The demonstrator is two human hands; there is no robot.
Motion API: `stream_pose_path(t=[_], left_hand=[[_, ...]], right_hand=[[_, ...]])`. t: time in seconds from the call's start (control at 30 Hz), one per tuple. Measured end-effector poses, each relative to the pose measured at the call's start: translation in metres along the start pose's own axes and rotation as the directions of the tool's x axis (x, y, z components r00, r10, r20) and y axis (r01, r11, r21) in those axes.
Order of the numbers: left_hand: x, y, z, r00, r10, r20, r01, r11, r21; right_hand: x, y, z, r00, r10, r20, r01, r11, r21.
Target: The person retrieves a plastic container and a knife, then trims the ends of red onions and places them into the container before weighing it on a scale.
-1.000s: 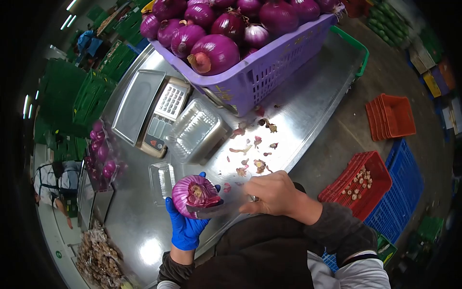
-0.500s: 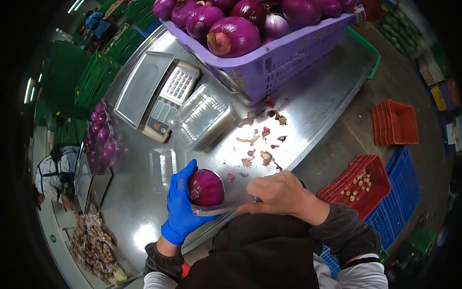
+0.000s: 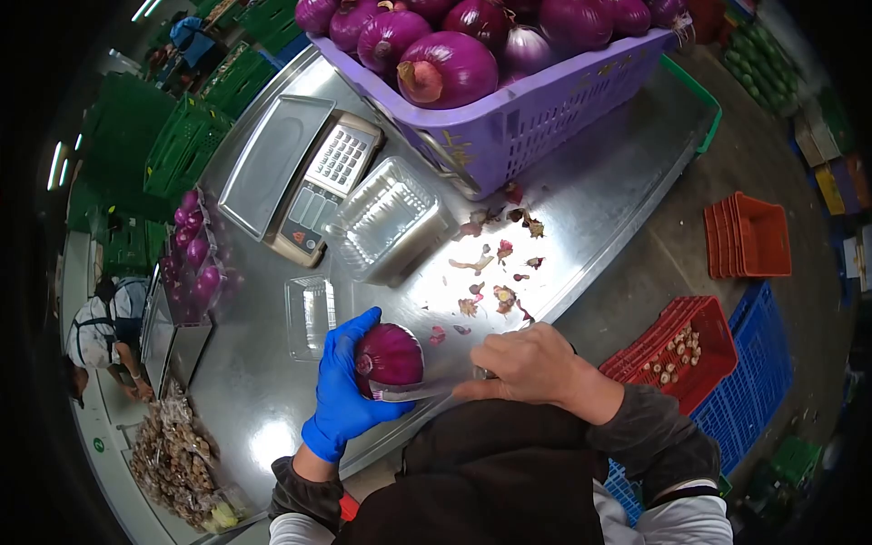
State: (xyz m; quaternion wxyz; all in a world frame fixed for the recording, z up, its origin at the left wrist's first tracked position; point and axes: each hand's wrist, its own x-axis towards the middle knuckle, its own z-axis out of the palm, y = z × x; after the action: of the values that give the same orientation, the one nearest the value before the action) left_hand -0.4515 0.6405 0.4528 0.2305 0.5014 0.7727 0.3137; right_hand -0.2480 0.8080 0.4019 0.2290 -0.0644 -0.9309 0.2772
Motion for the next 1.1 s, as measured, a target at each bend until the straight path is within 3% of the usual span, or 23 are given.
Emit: stream_pose_path(t=[0.07, 0.1, 0.13, 0.37, 0.43, 0.47, 0.53, 0.57, 0.63, 0.67, 0.7, 0.73, 0.97, 1.1], left_hand=[[0.001, -0.007, 0.002, 1.0, -0.019, 0.003, 0.019, 0.998, -0.067], [0.001, -0.015, 0.004, 0.989, -0.123, 0.077, 0.143, 0.902, -0.407], [0.002, -0.019, 0.006, 0.964, -0.192, 0.181, 0.264, 0.681, -0.683], [0.005, -0.01, 0.009, 0.968, -0.119, 0.222, 0.227, 0.796, -0.561], [0.004, -0.012, 0.012, 0.876, -0.202, 0.439, 0.483, 0.376, -0.791], [0.002, -0.015, 0.017, 0.875, -0.204, 0.44, 0.485, 0.376, -0.79], [-0.003, -0.022, 0.028, 0.812, -0.292, 0.506, 0.543, 0.061, -0.837], [-0.001, -0.021, 0.028, 0.811, -0.292, 0.507, 0.545, 0.059, -0.836], [0.003, -0.016, 0.025, 0.853, -0.281, 0.44, 0.52, 0.372, -0.769], [0.003, -0.014, 0.024, 0.851, -0.281, 0.443, 0.522, 0.37, -0.769], [0.004, -0.013, 0.021, 0.924, -0.211, 0.32, 0.375, 0.671, -0.64], [0.004, -0.012, 0.018, 0.971, -0.095, 0.221, 0.184, 0.887, -0.424], [0.006, -0.002, 0.0, 0.968, -0.079, 0.238, 0.148, 0.946, -0.288], [0.006, 0.001, -0.006, 0.971, -0.004, 0.238, 0.053, 0.978, -0.201]], right_hand=[[-0.001, 0.001, 0.0, 1.0, 0.004, -0.006, -0.004, 1.0, 0.008], [-0.001, 0.001, 0.0, 1.0, 0.014, -0.008, -0.013, 1.0, 0.017], [-0.002, 0.002, -0.001, 1.0, 0.023, -0.011, -0.023, 0.999, 0.025], [0.005, -0.001, -0.005, 0.999, 0.027, -0.027, -0.026, 0.999, 0.038], [0.005, -0.001, -0.004, 1.0, 0.025, -0.017, -0.024, 0.999, 0.045], [0.005, -0.001, -0.004, 1.0, 0.026, -0.016, -0.025, 0.999, 0.046], [0.004, 0.0, -0.002, 1.0, 0.029, -0.011, -0.028, 0.998, 0.051], [0.004, 0.001, -0.002, 0.999, 0.031, -0.009, -0.03, 0.998, 0.052], [0.003, 0.001, -0.001, 1.0, 0.022, -0.021, -0.02, 0.998, 0.052], [0.003, 0.002, -0.001, 1.0, 0.024, -0.019, -0.023, 0.998, 0.052], [0.004, 0.002, -0.002, 1.0, 0.026, -0.015, -0.026, 0.998, 0.05], [0.005, 0.003, -0.002, 1.0, 0.029, -0.011, -0.029, 0.998, 0.049], [0.017, -0.003, -0.003, 1.0, 0.018, 0.013, -0.018, 1.0, 0.015], [0.021, -0.004, -0.005, 1.0, -0.015, 0.018, 0.015, 1.0, -0.01]])
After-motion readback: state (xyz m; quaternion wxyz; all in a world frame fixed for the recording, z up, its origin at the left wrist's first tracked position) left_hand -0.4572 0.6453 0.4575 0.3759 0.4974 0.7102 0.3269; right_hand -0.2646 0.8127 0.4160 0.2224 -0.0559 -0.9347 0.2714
